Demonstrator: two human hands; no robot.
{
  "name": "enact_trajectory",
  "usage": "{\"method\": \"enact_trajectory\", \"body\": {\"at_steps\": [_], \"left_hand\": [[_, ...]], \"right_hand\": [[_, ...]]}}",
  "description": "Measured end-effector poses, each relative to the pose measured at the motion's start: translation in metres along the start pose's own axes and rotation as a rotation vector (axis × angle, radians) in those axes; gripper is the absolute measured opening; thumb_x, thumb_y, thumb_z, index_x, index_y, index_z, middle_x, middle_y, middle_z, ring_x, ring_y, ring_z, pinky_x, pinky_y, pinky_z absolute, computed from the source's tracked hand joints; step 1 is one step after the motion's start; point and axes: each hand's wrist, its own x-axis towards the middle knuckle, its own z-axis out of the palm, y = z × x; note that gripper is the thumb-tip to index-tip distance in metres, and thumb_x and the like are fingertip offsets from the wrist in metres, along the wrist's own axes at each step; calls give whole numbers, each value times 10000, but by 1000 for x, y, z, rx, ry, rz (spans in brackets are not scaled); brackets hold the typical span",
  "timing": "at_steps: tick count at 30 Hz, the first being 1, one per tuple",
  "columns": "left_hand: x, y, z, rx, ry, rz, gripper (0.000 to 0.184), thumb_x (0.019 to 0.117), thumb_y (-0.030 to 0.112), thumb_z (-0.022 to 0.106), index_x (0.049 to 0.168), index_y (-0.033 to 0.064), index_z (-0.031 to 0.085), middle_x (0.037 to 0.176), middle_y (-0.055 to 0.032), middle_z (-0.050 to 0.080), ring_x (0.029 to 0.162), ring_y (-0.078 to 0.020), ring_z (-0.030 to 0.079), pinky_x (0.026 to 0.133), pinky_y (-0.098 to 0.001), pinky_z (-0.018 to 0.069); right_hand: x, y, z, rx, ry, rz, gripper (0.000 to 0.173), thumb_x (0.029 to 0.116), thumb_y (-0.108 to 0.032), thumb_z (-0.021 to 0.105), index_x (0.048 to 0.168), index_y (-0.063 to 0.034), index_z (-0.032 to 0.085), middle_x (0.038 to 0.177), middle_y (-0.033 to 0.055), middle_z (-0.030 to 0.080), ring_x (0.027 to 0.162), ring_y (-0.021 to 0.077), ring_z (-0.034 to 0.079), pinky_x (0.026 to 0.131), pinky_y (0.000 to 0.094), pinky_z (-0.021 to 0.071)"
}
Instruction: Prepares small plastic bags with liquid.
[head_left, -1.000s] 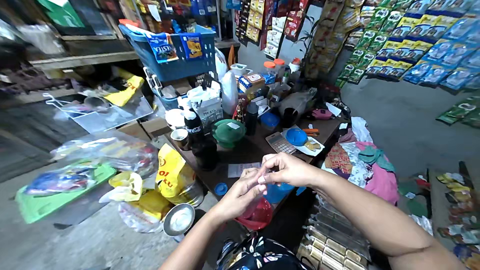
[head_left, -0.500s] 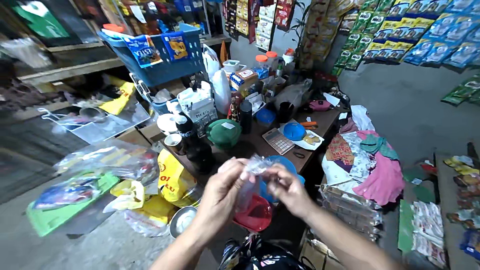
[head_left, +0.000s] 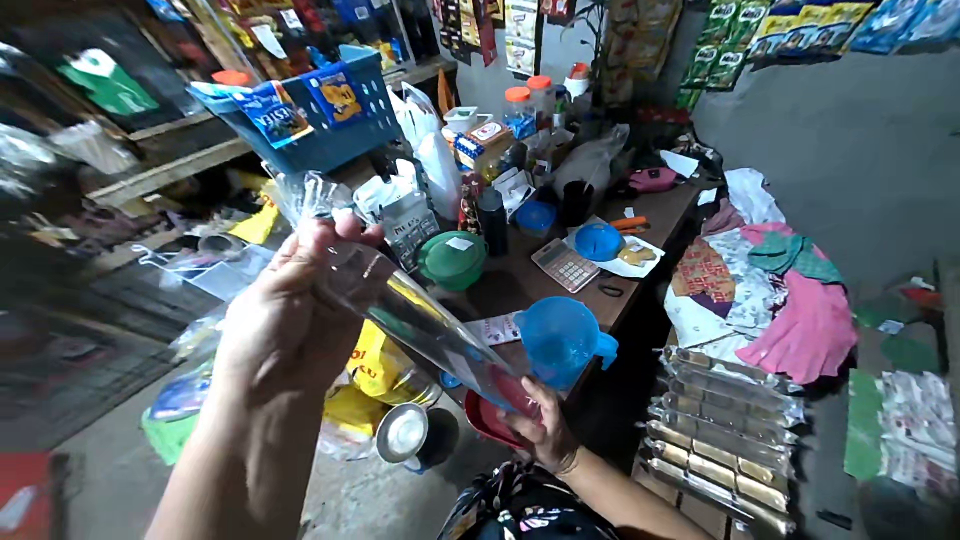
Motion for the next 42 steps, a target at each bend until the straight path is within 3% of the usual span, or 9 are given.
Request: {"method": "enact_trajectory", "body": {"at_steps": [6, 12, 16, 19, 25, 29, 36, 39, 42], "left_hand": [[10, 8, -38, -68, -232, -17, 396, 1099, 170, 339, 942, 187, 702, 951, 15, 738, 1040, -142, 715, 954, -325, 588], [-13, 4, -11, 139, -364, -113, 358, 1060, 209, 417, 799, 241, 660, 751, 77, 644, 939, -93, 692, 967, -341, 565], [-28, -3, -1, -34, -305, -208, 359, 1052, 131, 389, 832, 184, 668, 738, 50, 636, 881, -98, 692, 983, -355, 564], [-24, -3, -2, 198, -281, -54, 346, 1070, 165, 399, 874, 215, 679, 751, 99, 636, 762, -12, 635, 845, -222, 564], [-16, -5, -27, 300, -564, 3, 221, 1051, 241, 520, 994, 164, 719, 903, 25, 723, 861, -80, 678, 861, -261, 562], [11, -25, -87, 159, -849, -93, 206, 1054, 163, 537, 1176, 67, 672, 1225, -125, 694, 1230, -307, 623, 1152, -500, 431], [12, -18, -70, 406, -1021, -48, 261, 1030, 226, 603, 1219, 65, 682, 1213, -59, 707, 1138, -186, 658, 1050, -362, 499], [22, -48, -99, 183, -993, -26, 170, 1042, 162, 573, 1149, 81, 678, 1229, -124, 699, 1215, -319, 640, 1132, -504, 458], [83, -69, -180, 86, -1255, -123, 435, 1100, 99, 273, 1516, 0, 350, 1590, -177, 401, 1478, -303, 392, 1224, -440, 344]], "right_hand": [[11, -24, -33, 727, 32, 604, 561, 1060, -375, 540, 1561, -179, 378, 1420, -32, 605, 1217, 49, 619, 1037, 253, 523], [3, -18, -53, 1496, -495, 1520, 595, 1041, -648, 300, 1012, -209, 700, 758, -26, 709, 500, -1, 579, 432, 135, 450], [-2, -35, -34, 1084, -256, 1255, 745, 973, -401, 631, 1547, -78, 281, 1358, 63, 608, 961, 143, 700, 773, 321, 604], [-12, -47, -26, 820, -38, 1093, 653, 874, -45, 715, 1460, 18, 434, 1077, 31, 719, 751, 50, 675, 656, 246, 585], [-5, -52, -32, 1077, -92, 1572, 440, 1077, -532, 360, 1222, -213, 626, 747, -41, 673, 507, 13, 543, 438, 163, 430], [-15, -64, -27, 1097, -113, 1160, 604, 993, -299, 532, 1523, -33, 416, 1466, 75, 543, 1027, 111, 649, 770, 302, 567], [-17, -68, -36, 997, -183, 1603, 588, 1072, -599, 276, 1246, -148, 610, 722, 0, 672, 440, 41, 491, 398, 196, 402], [-15, -65, -39, 1023, -291, 1654, 699, 1056, -632, 249, 1268, -63, 595, 882, 43, 704, 732, 126, 673, 676, 325, 577], [-21, -62, -44, 1180, -119, 1210, 804, 976, -496, 552, 1588, -79, 240, 1392, 100, 579, 1068, 186, 669, 845, 371, 590]]}}
